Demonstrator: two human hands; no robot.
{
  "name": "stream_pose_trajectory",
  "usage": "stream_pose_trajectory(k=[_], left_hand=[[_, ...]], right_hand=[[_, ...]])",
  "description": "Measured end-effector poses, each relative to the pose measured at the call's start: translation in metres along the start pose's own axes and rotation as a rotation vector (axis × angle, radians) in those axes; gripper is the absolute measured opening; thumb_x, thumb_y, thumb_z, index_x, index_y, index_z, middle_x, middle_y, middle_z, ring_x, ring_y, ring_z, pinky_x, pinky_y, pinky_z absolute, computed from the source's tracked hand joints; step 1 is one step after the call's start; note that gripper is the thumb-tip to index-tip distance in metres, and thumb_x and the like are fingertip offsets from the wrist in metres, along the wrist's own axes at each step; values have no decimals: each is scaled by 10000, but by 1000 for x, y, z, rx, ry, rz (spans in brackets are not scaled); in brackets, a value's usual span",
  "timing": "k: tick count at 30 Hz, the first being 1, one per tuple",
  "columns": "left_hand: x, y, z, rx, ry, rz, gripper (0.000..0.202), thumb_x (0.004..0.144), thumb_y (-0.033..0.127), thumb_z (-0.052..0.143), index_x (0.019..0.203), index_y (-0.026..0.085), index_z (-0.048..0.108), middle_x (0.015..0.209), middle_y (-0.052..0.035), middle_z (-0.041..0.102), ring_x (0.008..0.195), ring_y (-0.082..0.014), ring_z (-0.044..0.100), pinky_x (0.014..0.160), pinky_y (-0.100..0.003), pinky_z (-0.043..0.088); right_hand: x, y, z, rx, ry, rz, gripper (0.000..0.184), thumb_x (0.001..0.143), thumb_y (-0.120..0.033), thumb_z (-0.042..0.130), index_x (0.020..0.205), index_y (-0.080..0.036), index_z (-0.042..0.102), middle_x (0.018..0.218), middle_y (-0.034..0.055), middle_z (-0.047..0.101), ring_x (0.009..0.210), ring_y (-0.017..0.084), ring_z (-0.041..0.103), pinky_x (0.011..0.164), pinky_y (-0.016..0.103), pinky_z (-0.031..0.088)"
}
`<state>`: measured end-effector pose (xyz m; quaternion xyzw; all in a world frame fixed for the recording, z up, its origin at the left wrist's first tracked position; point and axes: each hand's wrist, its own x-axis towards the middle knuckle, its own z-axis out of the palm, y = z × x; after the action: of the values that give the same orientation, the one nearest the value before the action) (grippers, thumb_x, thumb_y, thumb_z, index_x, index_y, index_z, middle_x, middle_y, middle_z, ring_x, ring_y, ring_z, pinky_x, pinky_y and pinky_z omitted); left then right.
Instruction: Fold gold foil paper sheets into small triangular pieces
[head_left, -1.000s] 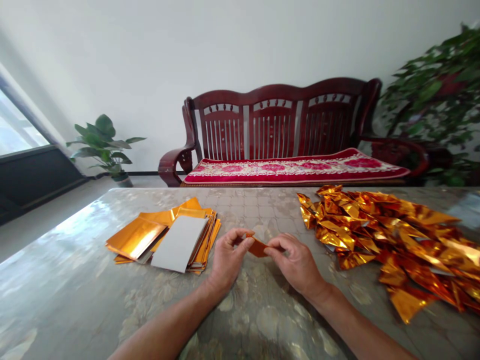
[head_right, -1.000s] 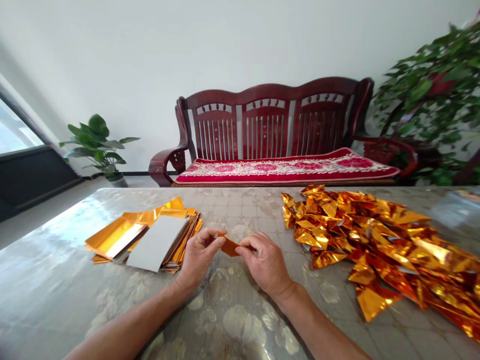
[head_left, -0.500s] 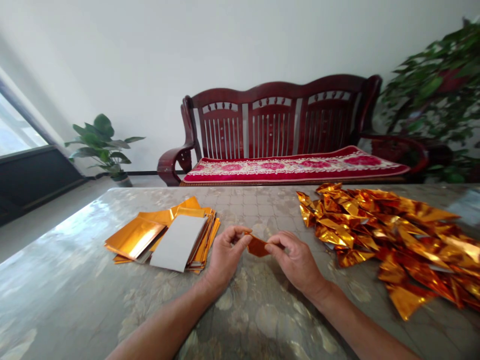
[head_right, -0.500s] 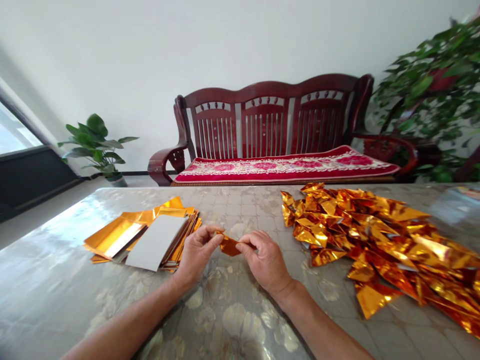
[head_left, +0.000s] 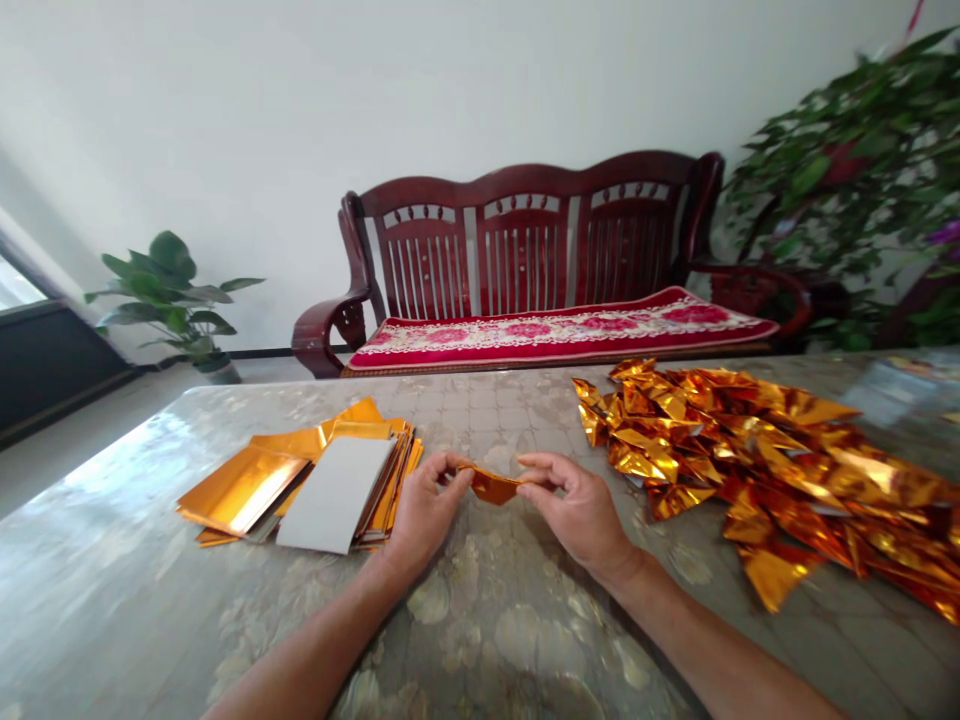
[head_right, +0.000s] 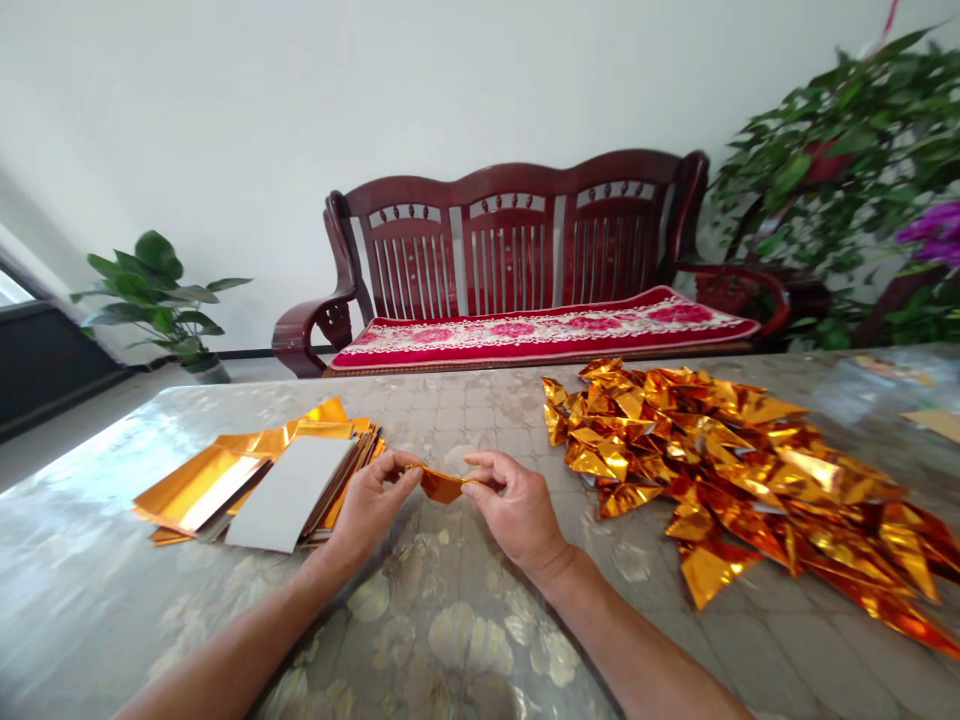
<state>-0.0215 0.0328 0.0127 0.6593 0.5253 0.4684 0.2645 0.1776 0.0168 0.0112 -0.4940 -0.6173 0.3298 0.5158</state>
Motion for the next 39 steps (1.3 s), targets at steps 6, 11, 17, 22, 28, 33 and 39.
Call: stream_pose_trajectory(k=[6, 11, 17, 22, 28, 33, 39], left_hand=[[-5, 16, -6, 386, -142, 425, 116, 883, 305, 637, 898, 250, 738, 880, -30, 705, 879, -190, 600, 824, -326, 428], [-9, 22, 4, 342, -188, 332, 161, 894, 292, 617, 824, 236, 751, 767, -21, 681, 794, -172, 597, 749, -289, 428], [-9, 13, 14, -75, -210, -52, 188, 831, 292, 609, 727, 173, 711, 695, -9, 666, 674, -150, 600, 647, -242, 444], [-9, 9, 16, -387, -293, -200, 307, 761, 443, 692, 726, 137, 685, 628, -3, 628, 569, -114, 537, 569, -218, 420], [-11, 23, 16, -507, -368, -260, 411, 709, 537, 732, 697, 131, 671, 594, -3, 621, 521, -90, 498, 538, -206, 396], [-10, 31, 14, -522, -355, -302, 429, 679, 547, 752, 647, 134, 643, 556, 3, 599, 496, -83, 485, 523, -202, 398], [-11, 31, 15, -491, -326, -307, 395, 700, 509, 723, 636, 132, 622, 551, 0, 598, 492, -83, 487, 502, -192, 390]], right_hand=[[0, 2, 0, -19, -24, 11, 284, 737, -232, 682, 1019, -210, 710, 786, 24, 762, 722, 197, 710, 739, 324, 556], [-1, -1, 7, 85, -1, 34, 299, 725, -258, 708, 1016, -194, 702, 794, 34, 759, 731, 196, 707, 732, 322, 559], [2, -6, 5, 345, -7, 162, 409, 731, -401, 735, 1064, -169, 687, 764, 38, 733, 665, 170, 665, 636, 288, 534], [2, -6, 2, 496, -61, 264, 408, 807, -535, 653, 982, -171, 712, 702, 26, 678, 613, 143, 609, 582, 257, 489], [0, -4, 5, 649, -253, 295, 311, 792, -468, 717, 908, -180, 739, 688, 4, 653, 603, 115, 565, 579, 232, 444], [0, -6, 4, 650, -271, 291, 319, 769, -468, 745, 894, -175, 759, 693, 11, 661, 616, 115, 555, 599, 239, 438], [0, -7, 3, 625, -262, 276, 293, 765, -436, 753, 898, -176, 770, 708, 12, 665, 626, 116, 545, 603, 241, 437]])
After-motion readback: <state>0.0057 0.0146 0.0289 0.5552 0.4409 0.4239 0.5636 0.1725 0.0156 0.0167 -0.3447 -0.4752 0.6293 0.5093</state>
